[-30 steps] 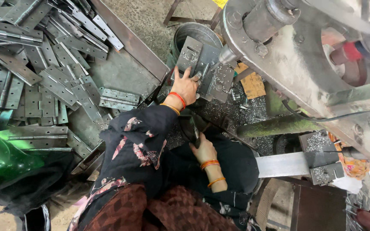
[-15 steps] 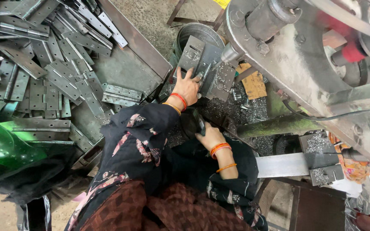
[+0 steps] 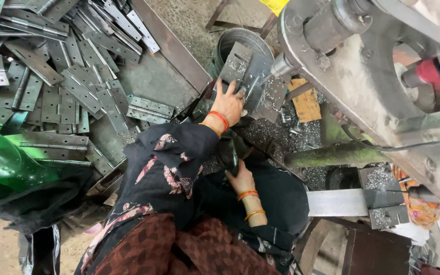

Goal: The person repeatedly picks up metal brackets from a pile, places them into a die on a punching machine, and operates the machine to process them. The processed brackets are then placed back into the pile.

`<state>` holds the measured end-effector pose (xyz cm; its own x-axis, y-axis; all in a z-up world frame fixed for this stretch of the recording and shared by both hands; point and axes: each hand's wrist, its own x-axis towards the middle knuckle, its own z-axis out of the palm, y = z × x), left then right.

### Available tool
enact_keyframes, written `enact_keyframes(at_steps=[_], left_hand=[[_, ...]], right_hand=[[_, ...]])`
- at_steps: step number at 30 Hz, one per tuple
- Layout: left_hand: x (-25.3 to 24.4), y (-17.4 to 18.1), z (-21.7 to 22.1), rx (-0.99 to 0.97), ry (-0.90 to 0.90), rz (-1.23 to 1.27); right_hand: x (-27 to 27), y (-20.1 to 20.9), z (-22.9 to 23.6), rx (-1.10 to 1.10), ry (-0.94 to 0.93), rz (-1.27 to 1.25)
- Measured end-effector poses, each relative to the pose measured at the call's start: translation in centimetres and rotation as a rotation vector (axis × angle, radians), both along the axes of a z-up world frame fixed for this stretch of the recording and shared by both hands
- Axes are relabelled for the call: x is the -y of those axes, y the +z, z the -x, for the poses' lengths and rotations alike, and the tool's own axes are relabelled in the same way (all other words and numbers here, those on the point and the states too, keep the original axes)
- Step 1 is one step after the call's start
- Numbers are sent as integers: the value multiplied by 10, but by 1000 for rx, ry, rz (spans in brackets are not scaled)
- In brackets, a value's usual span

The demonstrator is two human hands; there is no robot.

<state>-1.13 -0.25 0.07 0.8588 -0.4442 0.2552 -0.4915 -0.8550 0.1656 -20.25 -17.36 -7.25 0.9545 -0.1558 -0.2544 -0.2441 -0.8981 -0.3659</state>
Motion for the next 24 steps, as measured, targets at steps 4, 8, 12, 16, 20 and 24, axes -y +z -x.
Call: enact_keyframes(at_steps=[4,8,12,16,20,24], left_hand=[[5,-3,-1,11,50,-26],[17,8,-14,-81,90,-10],[19,8,-20,-15,100,-24],[23,2,-12,9,94,-13],[18,2,-13,-26,101,-29],[24,2,-14,-7,130,-20]], right_hand=[[8,52,-18,-75,102,36],[-1,65,-25,-111,87,111],[-10,45,-17,-25,25,7],[-4,39,-6,-33,37,-5],[4,61,-30,-129,125,99],[9,67,-36,-118,165,116]])
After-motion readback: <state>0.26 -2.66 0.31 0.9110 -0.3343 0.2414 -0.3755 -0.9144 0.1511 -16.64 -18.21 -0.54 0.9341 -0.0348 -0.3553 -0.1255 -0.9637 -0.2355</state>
